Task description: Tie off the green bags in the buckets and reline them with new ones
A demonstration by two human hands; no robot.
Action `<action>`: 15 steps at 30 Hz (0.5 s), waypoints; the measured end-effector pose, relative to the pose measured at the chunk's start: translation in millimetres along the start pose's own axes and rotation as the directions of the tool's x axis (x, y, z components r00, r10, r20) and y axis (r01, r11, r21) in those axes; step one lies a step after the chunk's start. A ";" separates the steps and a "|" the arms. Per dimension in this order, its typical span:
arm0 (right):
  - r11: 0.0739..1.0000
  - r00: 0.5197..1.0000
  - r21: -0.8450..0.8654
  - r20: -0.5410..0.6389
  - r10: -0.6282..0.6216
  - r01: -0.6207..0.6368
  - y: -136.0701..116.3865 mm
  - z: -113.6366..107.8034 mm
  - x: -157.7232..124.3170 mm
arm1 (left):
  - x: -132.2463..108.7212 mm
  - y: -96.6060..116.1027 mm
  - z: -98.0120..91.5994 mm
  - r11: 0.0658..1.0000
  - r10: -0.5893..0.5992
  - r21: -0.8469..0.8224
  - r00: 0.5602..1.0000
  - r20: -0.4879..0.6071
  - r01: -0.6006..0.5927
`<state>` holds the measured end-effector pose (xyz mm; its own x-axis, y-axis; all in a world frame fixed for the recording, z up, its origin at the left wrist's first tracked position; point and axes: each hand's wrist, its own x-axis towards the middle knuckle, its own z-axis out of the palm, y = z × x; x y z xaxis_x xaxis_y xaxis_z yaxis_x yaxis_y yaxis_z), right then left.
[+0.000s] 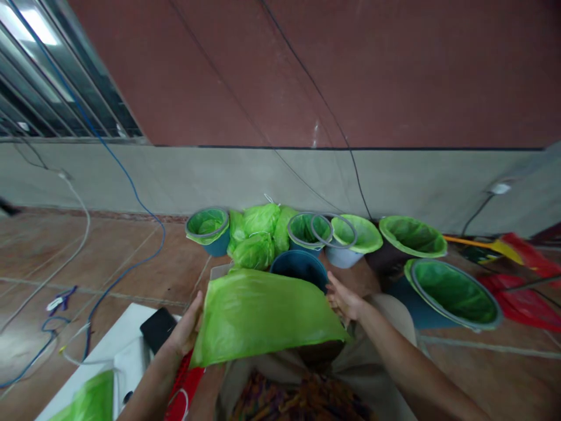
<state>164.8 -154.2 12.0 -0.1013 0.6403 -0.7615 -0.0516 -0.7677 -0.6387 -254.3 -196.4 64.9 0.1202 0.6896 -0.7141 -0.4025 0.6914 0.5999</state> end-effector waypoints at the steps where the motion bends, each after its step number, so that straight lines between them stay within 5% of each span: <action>1: 0.998 0.996 0.000 0.068 0.064 -0.064 4.2 -0.6 -1.0 | -3.3 -8.1 -2.3 0.999 -0.027 -0.045 0.999 0.025 0.028; 5: 0.987 0.971 -0.068 0.185 0.153 -0.143 20.8 2.4 -0.7 | -8.4 -33.2 -10.4 0.997 -0.016 -0.071 0.998 -0.066 0.012; 9: 1.000 0.984 -0.002 0.175 0.028 -0.029 24.3 12.2 4.8 | -8.0 -27.5 -13.2 1.000 0.021 0.000 0.991 -0.133 -0.021; 12: 0.983 0.983 -0.010 0.014 -0.185 0.185 10.3 13.5 15.2 | -11.9 -0.5 -4.8 0.987 0.160 0.035 0.979 -0.127 -0.156; 15: 0.897 0.882 -0.272 -0.229 -0.412 0.348 -11.8 8.5 33.0 | -14.3 36.7 18.0 0.942 0.327 0.111 0.941 -0.085 -0.317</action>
<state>153.6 -124.2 -4.6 0.1599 0.8867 -0.4339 0.1886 -0.4589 -0.8683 -254.5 -177.0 103.7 -0.0954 0.8567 -0.5069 -0.3161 0.4568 0.8315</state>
